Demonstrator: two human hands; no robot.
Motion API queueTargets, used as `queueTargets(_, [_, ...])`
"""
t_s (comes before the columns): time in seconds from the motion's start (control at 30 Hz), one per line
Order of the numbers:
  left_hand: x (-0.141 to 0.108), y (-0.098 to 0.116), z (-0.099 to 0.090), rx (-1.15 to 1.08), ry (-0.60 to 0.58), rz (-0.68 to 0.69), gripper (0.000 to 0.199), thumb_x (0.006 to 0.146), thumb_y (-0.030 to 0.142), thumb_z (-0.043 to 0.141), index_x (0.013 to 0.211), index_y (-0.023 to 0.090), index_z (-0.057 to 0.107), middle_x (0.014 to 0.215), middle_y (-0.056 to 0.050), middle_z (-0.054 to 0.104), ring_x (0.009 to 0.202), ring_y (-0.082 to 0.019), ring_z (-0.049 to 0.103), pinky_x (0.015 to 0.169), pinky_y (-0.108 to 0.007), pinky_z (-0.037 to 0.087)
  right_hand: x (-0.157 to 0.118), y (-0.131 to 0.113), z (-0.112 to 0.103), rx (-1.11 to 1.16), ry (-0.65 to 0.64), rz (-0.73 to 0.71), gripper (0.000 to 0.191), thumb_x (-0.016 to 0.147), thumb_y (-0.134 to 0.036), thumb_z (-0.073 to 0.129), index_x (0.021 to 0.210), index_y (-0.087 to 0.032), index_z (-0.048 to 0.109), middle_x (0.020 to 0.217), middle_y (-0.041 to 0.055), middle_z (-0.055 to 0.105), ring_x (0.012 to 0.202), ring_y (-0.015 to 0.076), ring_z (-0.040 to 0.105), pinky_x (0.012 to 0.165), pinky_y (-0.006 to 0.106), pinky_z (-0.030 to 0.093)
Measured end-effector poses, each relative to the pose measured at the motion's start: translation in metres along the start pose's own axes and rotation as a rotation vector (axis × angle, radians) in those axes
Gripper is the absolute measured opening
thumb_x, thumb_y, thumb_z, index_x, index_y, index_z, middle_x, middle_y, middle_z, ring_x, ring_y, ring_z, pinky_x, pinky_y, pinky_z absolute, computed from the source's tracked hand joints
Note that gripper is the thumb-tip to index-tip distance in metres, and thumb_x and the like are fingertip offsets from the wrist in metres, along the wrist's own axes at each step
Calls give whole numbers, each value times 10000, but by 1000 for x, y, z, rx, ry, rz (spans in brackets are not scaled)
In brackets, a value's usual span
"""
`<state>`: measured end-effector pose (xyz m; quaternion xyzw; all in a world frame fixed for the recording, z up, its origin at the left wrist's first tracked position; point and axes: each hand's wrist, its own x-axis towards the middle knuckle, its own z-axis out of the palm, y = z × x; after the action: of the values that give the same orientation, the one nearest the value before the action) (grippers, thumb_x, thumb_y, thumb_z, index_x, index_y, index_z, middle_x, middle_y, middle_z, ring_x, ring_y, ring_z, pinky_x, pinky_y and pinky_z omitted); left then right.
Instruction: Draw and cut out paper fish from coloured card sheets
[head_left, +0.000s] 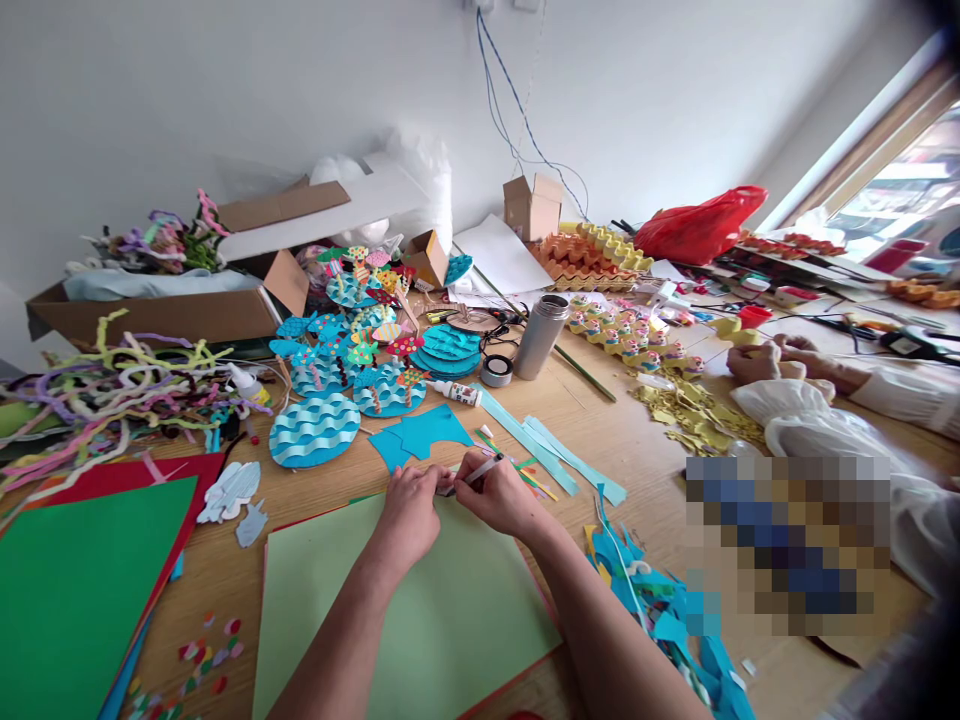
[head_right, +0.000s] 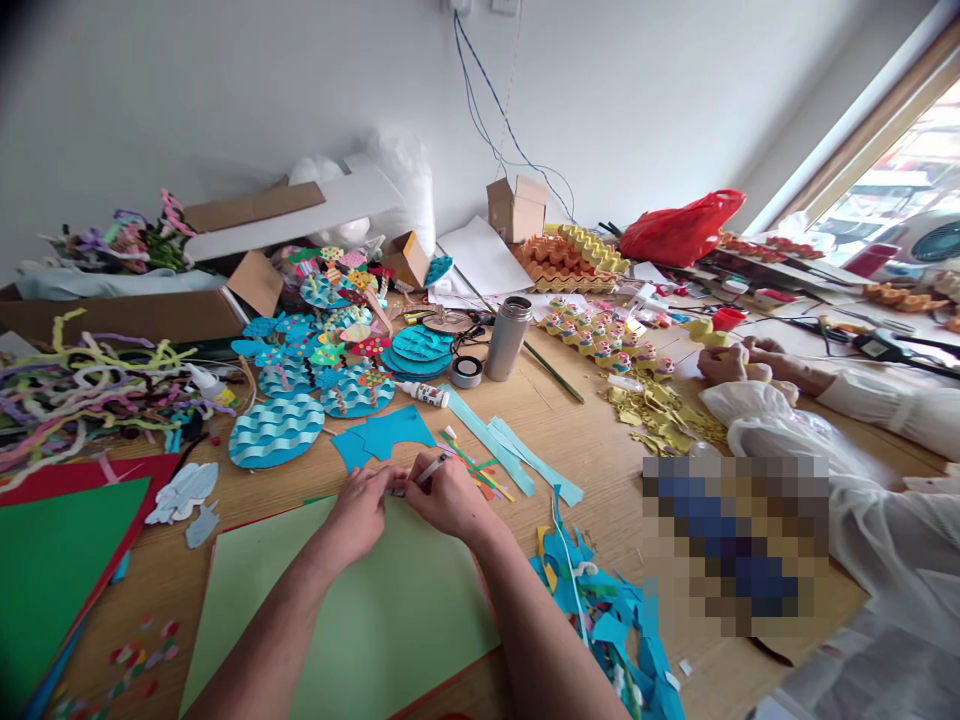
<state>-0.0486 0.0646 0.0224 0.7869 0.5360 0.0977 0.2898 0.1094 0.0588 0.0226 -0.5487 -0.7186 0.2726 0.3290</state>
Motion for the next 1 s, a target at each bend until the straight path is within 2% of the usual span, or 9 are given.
queueTargets(0.37, [1,-1,1,4,-9,-5,580,670,-96,375,1125,201,578,1105,-54,659,1121,-195,499,1072,-405,223,0,2,2,37,-11,10,106,718,-172,563,640,-208,501,575,-27,576,516,107,510,488,206,350])
queueTargets(0.53, [1,0,0,2,-5,-6,578,675,-94,373,1123,206,579,1103,-54,661,1115,-188,501,1076,-406,217,-1,1,2,23,-12,19,121,708,-169,560,625,-212,483,528,-39,540,492,104,483,465,205,325])
queueTargets(1.0, [1,-1,1,-2,13,1,579,673,-96,368,1122,203,581,1093,-51,668,1111,-182,506,1069,-396,232,0,0,0,-7,-5,7,140,721,-194,557,617,-207,464,576,-29,519,532,104,480,495,210,315])
